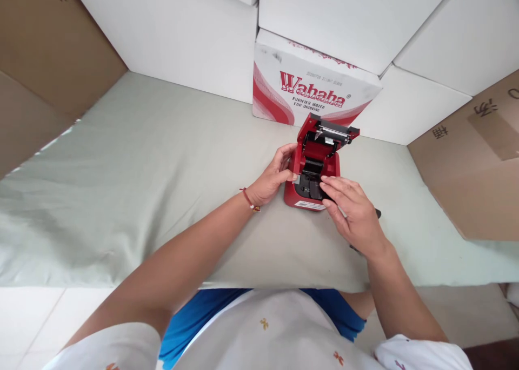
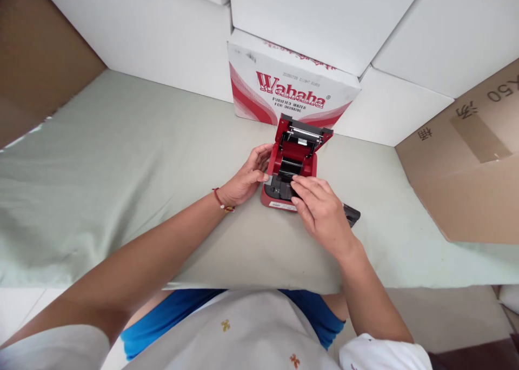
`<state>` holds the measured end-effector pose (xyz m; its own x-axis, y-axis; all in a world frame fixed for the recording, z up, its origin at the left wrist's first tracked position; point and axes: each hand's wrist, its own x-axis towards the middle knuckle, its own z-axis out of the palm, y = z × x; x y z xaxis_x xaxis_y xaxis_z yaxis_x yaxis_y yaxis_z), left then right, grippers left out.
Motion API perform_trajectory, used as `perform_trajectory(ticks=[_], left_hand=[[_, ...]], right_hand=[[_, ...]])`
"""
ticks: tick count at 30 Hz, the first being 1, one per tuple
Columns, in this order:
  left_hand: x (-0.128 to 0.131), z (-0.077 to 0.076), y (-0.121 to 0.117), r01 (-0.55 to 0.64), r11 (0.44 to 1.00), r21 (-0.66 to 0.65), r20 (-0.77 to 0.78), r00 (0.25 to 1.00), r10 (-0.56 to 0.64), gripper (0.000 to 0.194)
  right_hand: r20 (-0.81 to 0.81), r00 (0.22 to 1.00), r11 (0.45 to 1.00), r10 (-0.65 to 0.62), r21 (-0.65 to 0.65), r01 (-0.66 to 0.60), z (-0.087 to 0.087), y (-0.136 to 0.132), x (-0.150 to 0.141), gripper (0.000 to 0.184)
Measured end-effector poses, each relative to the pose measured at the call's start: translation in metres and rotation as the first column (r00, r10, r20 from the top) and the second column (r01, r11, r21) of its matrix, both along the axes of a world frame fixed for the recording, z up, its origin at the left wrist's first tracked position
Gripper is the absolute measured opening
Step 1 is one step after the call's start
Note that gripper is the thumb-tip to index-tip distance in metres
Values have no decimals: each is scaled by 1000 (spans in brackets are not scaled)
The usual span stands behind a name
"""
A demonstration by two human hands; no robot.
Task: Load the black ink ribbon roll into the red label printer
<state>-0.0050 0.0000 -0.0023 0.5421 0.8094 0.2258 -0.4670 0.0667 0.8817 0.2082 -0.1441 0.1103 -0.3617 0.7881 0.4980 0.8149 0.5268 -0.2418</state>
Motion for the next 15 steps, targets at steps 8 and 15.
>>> perform_trajectory(ticks=[8,15], left_hand=[[-2,-4,-11,-191,954,229,-110,969,220,67],[-4,16,-56,-329,260,908,39,684,729,40]], right_hand=[[49,997,994,-53,94,48,-37,-26,-3,66],[35,996,996,-83,31,82,-34,-28,-8,56]])
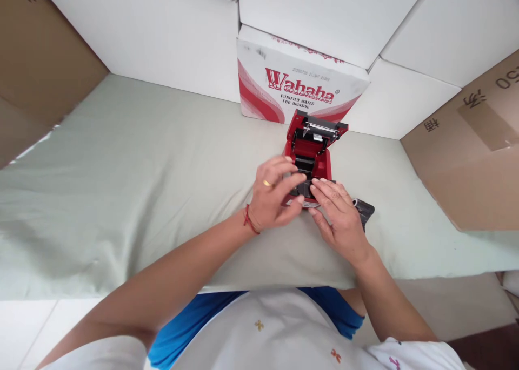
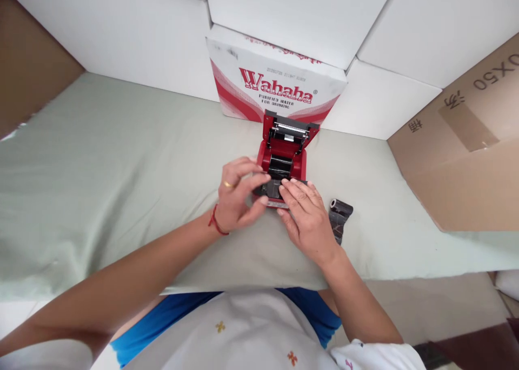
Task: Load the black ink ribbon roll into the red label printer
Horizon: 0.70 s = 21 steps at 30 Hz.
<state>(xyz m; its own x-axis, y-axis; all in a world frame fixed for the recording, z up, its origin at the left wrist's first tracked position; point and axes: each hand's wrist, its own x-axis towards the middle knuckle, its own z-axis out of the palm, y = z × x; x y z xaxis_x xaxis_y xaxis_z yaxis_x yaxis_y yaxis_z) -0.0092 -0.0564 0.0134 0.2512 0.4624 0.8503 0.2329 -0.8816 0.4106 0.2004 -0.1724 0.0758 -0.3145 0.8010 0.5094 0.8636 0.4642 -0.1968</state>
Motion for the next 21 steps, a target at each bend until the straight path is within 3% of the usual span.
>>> perform_trajectory(ticks=[2,4,6,9,12,14,17,21], left_hand=[[5,0,-8,59,991,119,-44,998,-54,39],[9,-2,-11,102,986,129,-78,993,-93,40],[11,-6,-10,128,987,99,-99,988,-118,38],[10,-7,-9,131,987,90,-126,985,-120,32],[9,-4,-9,74,985,154,-141,989,-52,26],[9,-1,-9,43,976,213,-117,993,-18,25],[10,0,-10,86,978,189,-106,992,-67,28],[9,-3,-10,110,988,107,-163,982,-92,28]], right_hand=[[-34,999,997,14,-72,-17,10,3,3,45],[-90,996,993,-1,-114,-9,25,13,8,37],[-140,986,995,-87,-70,78,41,33,15,36],[-165,958,968,-235,51,246,59,81,27,46],[-124,960,966,-250,38,256,64,129,35,60],[-102,969,974,-227,-23,226,63,146,34,69],[-118,972,977,-203,-87,194,62,139,27,71],[-130,973,981,-190,-73,181,61,94,16,64]])
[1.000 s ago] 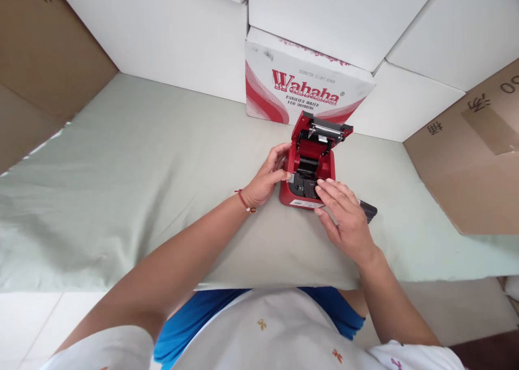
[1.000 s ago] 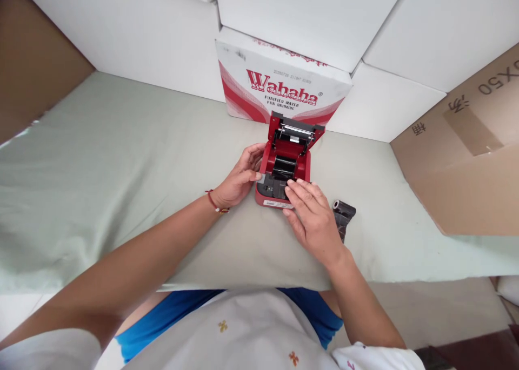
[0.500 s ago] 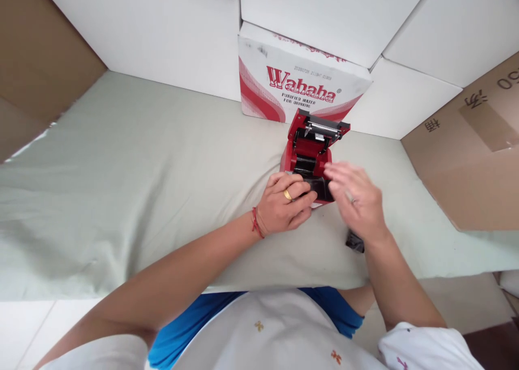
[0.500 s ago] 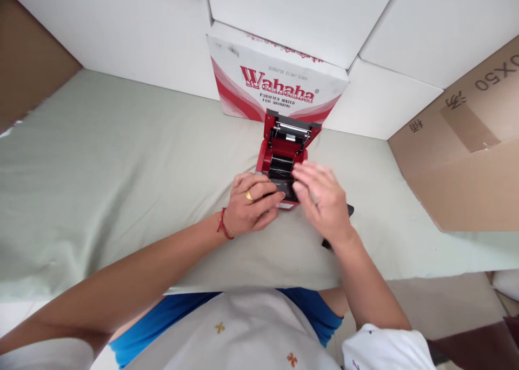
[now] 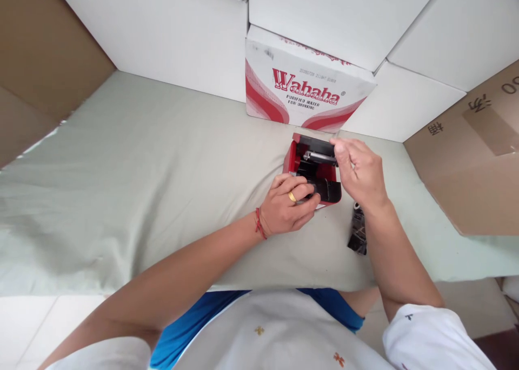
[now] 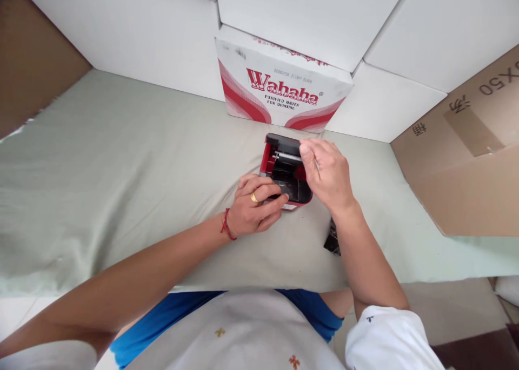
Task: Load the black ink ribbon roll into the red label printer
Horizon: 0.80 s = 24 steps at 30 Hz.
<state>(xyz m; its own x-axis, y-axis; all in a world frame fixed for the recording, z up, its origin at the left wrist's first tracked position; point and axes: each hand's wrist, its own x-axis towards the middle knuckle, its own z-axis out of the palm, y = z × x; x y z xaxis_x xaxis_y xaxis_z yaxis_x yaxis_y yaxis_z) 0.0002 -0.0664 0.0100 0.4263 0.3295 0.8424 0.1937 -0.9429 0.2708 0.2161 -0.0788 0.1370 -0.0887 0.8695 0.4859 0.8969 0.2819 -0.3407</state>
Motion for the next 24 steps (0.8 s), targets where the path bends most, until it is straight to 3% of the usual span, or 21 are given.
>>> perform_trajectory(ticks=[4,10,15,20,24], left_hand=[[-1,-1,1,-16,999,44,32,999,15,26],[-2,3,2,28,999,38,11,1000,-29,31],[-2,7,0,-26,994,110,64,998,19,28],[0,5,0,10,999,53,55,998,-13,33],[0,6,-3,-22,1000,-11,154,988,24,43]], right_hand=[[20,997,997,80,-12,-80,-14,-34,-1,52],[70,996,997,58,41,-61,-38,-47,-5,40],[188,982,1000,18,16,-22,-33,-51,-15,41],[261,965,996,22,-86,0,-25,-52,-15,43],[198,980,998,8,-55,3,-31,-51,-13,42]])
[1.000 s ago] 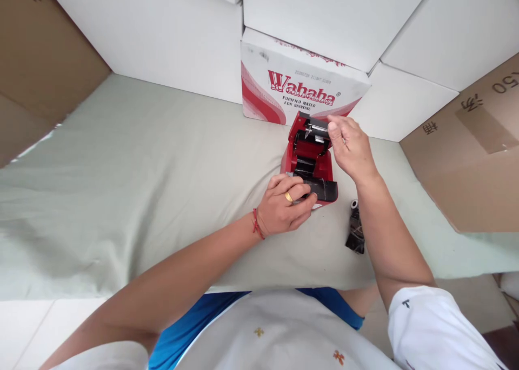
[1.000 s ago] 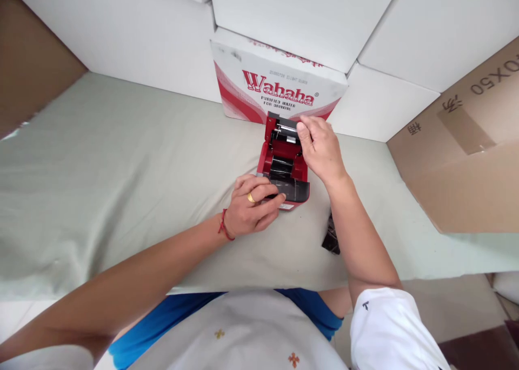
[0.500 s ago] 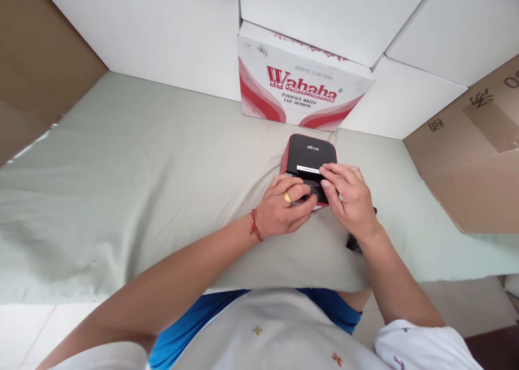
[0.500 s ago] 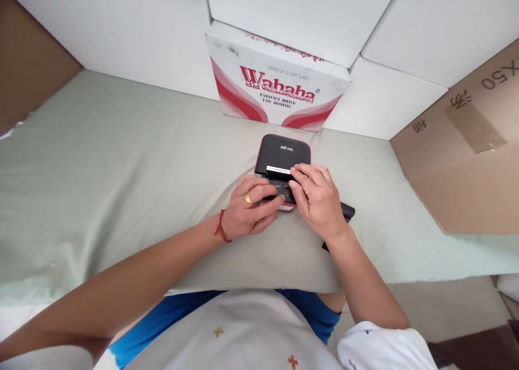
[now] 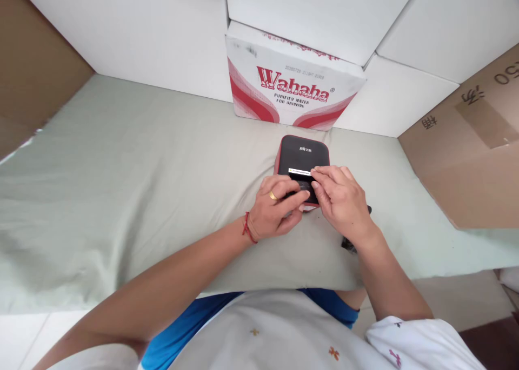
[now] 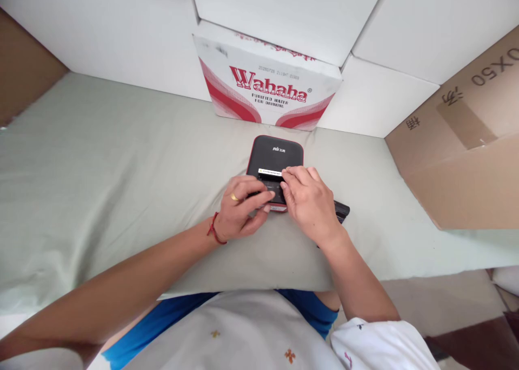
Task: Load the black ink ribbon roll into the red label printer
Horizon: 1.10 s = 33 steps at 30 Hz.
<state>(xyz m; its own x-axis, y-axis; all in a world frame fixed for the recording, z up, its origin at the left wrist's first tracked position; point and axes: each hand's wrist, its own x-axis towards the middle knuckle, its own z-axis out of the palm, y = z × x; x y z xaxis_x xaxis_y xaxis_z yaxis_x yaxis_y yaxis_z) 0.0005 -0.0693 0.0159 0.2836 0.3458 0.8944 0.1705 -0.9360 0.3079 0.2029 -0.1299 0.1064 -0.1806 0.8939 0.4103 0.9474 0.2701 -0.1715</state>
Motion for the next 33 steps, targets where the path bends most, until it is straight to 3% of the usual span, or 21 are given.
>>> perform_trajectory(ticks=[3,5,6,8,10,12,14,21,27,30,33], left_hand=[[-3,-1,5,-58,983,-171,84,994,73,44],[-6,-6,14,-35,942,-335,124,989,81,41],[-7,-10,20,40,899,-437,150,988,30,41],[-8,-17,32,225,739,-634,264,962,-67,55],[-7,-24,42,357,599,-717,358,926,-122,72],[-6,-28,47,443,499,-744,422,892,-162,83],[-4,-30,50,494,435,-753,463,867,-185,86],[-5,-29,57,562,326,-760,522,827,-208,98],[-7,-13,54,679,150,-718,664,734,-143,107],[-5,-10,51,713,104,-693,697,700,-153,107],[-3,-11,51,730,101,-676,713,682,-161,105]], right_hand=[[-96,995,996,2,90,7,-10,-4,-3,40],[-158,986,986,47,164,-21,-18,-11,-6,36],[-178,981,979,81,198,-44,-21,-15,-7,34],[-192,973,966,126,247,-77,-27,-25,-9,32],[-185,975,960,124,269,-71,-32,-34,-9,32],[-184,977,957,107,285,-52,-35,-40,-9,35],[-196,974,950,112,310,-47,-38,-42,-10,38],[-221,962,925,159,373,-67,-43,-37,-13,40],[-214,960,912,177,404,-78,-47,-37,-12,42],[-202,963,917,176,390,-86,-45,-38,-11,40],[-181,966,923,183,371,-105,-38,-37,-10,34]])
